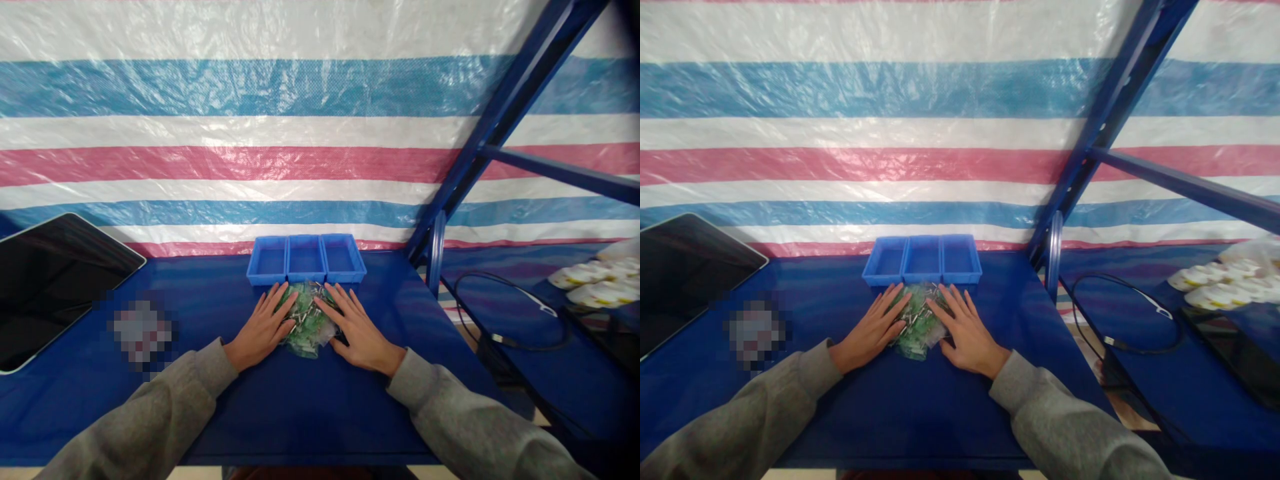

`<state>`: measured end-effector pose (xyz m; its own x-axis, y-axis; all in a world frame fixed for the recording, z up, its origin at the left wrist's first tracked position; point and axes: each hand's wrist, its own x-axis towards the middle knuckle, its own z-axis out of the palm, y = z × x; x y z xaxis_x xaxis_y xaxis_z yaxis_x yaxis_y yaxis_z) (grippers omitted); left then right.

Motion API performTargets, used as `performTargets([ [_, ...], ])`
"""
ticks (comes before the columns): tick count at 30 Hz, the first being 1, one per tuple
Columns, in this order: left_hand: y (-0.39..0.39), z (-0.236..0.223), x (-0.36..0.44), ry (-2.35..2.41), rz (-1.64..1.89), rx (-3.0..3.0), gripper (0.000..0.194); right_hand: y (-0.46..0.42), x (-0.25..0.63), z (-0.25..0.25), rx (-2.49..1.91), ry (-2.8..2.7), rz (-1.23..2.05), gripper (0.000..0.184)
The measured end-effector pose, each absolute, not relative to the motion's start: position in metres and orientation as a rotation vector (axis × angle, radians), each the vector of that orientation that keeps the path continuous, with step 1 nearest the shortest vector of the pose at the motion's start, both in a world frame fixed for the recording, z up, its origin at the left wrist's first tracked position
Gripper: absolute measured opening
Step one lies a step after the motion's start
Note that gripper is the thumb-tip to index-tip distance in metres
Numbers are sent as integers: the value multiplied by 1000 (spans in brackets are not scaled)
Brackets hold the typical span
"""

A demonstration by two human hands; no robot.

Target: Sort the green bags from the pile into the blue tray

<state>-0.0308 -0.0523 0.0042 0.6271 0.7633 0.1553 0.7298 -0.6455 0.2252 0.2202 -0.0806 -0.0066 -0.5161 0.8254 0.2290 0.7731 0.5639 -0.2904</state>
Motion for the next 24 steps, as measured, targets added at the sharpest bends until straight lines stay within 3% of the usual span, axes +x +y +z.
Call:
performTargets([
  [16,-49,4,-33,1243,426,2608,44,-76,226,-11,-1225,-2403,267,66],
  [24,-54,18,-33,1226,422,2524,52,-81,232,-7,-1216,-2450,279,71],
])
